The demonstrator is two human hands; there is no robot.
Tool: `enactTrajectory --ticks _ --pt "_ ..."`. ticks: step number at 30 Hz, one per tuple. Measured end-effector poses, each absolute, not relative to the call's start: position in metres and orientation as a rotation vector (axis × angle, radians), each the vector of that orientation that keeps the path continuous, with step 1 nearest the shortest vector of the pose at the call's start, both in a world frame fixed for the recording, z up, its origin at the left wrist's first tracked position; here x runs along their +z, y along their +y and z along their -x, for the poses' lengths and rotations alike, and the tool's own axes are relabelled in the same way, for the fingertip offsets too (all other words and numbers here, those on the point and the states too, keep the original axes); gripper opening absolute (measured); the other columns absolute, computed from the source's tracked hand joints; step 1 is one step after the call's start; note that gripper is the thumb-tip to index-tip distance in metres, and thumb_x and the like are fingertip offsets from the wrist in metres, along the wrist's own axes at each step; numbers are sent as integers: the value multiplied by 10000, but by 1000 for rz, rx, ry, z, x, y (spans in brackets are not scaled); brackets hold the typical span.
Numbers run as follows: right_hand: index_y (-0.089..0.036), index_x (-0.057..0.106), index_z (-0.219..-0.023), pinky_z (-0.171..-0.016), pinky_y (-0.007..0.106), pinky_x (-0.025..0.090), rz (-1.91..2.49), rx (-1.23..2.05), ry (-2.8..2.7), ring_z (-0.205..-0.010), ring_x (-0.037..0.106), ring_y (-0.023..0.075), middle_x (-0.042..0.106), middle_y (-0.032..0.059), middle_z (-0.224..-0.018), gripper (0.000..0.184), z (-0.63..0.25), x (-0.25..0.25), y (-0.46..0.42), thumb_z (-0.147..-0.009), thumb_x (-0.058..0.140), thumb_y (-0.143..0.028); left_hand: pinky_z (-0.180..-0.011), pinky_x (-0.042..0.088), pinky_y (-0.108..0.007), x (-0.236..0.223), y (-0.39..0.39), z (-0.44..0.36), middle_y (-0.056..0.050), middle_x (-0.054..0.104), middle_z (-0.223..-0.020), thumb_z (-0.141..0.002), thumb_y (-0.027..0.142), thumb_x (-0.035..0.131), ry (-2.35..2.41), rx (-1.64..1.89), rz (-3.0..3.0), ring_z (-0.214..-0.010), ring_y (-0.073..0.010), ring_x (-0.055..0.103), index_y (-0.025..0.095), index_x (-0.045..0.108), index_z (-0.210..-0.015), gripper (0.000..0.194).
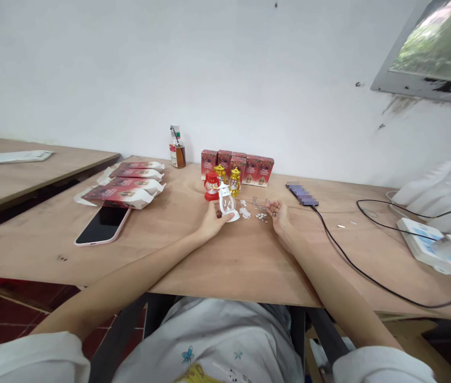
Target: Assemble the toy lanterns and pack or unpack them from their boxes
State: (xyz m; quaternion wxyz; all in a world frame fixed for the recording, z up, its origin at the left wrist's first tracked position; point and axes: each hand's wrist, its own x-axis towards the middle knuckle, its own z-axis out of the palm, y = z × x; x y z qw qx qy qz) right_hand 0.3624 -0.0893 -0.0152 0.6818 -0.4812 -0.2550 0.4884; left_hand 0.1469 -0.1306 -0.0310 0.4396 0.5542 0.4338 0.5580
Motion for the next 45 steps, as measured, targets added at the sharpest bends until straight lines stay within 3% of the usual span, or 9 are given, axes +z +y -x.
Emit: enactTrajectory --ticks 17,31,34,39,45 --pt "-199 541 -587 -670 227 451 1170 1012 -853 -596 589 120 593 -32 -526 162 -353 -17 -96 -716 449 -229 -934 469 -438 -34 -129 -145 -118 621 -1088 -659 238 756 1088 1375 -1432 -1016 -231 620 167 408 -1022 508" --pt "-204 511 -612 -621 234 462 1253 856 -974 -621 588 132 592 -19 -555 175 -349 -17 -101 -748 411 -248 -914 484 -432 -37 -124 -143 -122 620 -1113 -688 265 741 1123 1342 -1535 -1034 -237 620 168 396 -1065 520" --pt "-202 526 -624 -628 234 445 1317 758 -1049 -666 568 140 594 -10 -612 190 -349 -18 -104 -760 403 -249 -919 481 -427 -39 -121 -142 -132 615 -1138 -701 271 728 1117 1337 -1568 -1054 -239 616 166 394 -1094 526" --pt "-201 561 -654 -836 282 407 1411 608 -1272 -822 544 164 604 0 -745 150 -350 -19 -109 -759 468 -254 -942 466 -431 -37 -120 -139 -142 599 -1181 -716 261 708 1161 1302 -1647 -1110 -253 588 166 384 -1135 538" --pt "-155 590 -913 -934 371 357 1721 130 -1836 -1070 507 249 603 127 -1081 204 -346 -14 -116 -850 417 -243 -989 420 -450 -27 -127 -138 -156 559 -1247 -748 244 654 1238 1224 -1766 -1168 -278 546 159 375 -1181 522"
